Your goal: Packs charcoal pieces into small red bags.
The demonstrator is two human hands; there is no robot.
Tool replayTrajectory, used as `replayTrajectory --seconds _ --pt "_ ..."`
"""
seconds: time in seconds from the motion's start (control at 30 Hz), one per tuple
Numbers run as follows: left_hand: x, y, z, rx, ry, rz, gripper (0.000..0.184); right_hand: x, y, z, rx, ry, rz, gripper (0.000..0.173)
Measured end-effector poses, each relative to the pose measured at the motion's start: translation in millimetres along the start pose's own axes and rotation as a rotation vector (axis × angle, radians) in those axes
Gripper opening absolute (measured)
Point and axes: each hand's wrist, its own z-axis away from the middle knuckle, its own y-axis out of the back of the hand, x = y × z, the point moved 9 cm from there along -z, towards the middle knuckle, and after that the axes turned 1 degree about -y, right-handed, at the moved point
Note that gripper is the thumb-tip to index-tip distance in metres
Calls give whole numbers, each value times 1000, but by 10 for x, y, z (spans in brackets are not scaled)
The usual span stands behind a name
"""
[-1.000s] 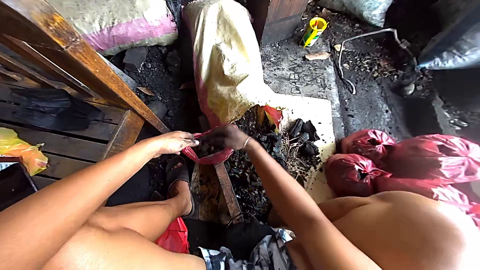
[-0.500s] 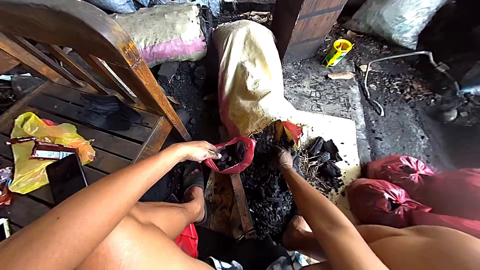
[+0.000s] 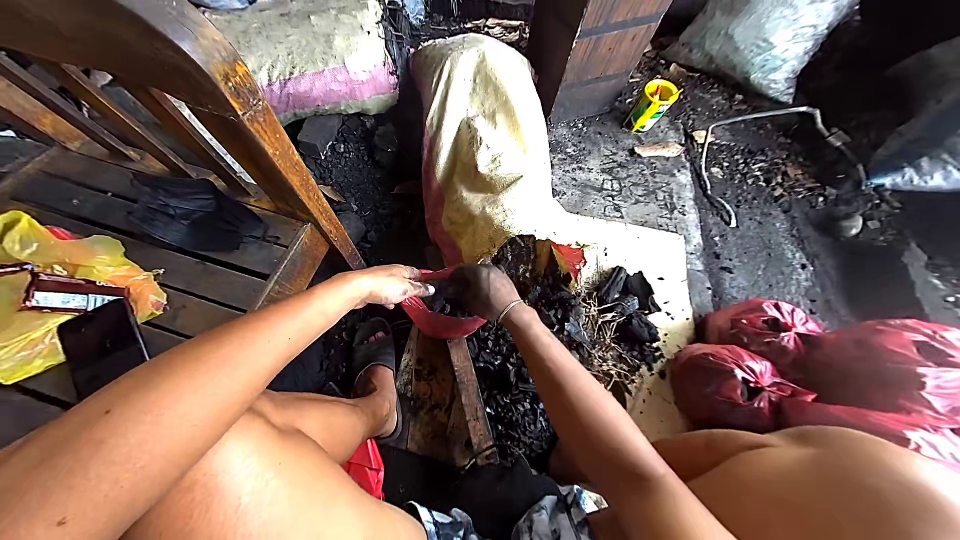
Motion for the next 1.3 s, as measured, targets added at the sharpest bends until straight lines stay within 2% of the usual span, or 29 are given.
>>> replayTrajectory --seconds 0.07,0.17,0.27,0.33,0.4,0.47,0.57,0.6,0.7,0.77,0.87,0.93,1.03,1.2,1.3 --pt "28 -14 20 -6 -4 -1 49 99 -46 -1 -20 -72 50 29" --pt "-30 -9 15 6 -3 23 51 339 344 22 163 -90 -61 24" --pt "-146 37 -50 30 -19 7 51 845 805 65 331 -177 -104 25" --pt "-222 64 -57 32 -8 7 52 1276 854 118 307 -345 -74 30" --pt "-250 75 -33 38 7 10 50 1661 669 178 209 -514 -19 34" --pt "-252 68 -6 24 16 3 49 1983 304 226 141 -597 67 37" --pt "-233 38 17 -5 24 -21 51 2347 -323 363 -99 -647 213 63" --pt "-246 44 14 -4 24 -31 53 2421 -465 399 -147 -651 254 65" --pt "-248 51 -6 1 20 -49 56 2357 -446 453 -50 -695 245 53" --pt "-225 56 -18 2 20 -55 56 2214 -214 421 85 -727 126 50" --pt "-275 48 -59 2 24 -63 55 1987 125 290 265 -648 -44 40" --pt "-299 42 -93 2 21 -56 53 1806 301 212 280 -593 -26 31" --pt "-266 52 -76 10 33 -31 53 1709 435 199 268 -592 -82 30" --pt "-196 48 -27 -11 4 -5 53 2100 295 266 322 -680 -179 33" --pt "-225 29 -49 -10 -41 0 50 2194 131 106 258 -650 -118 35"
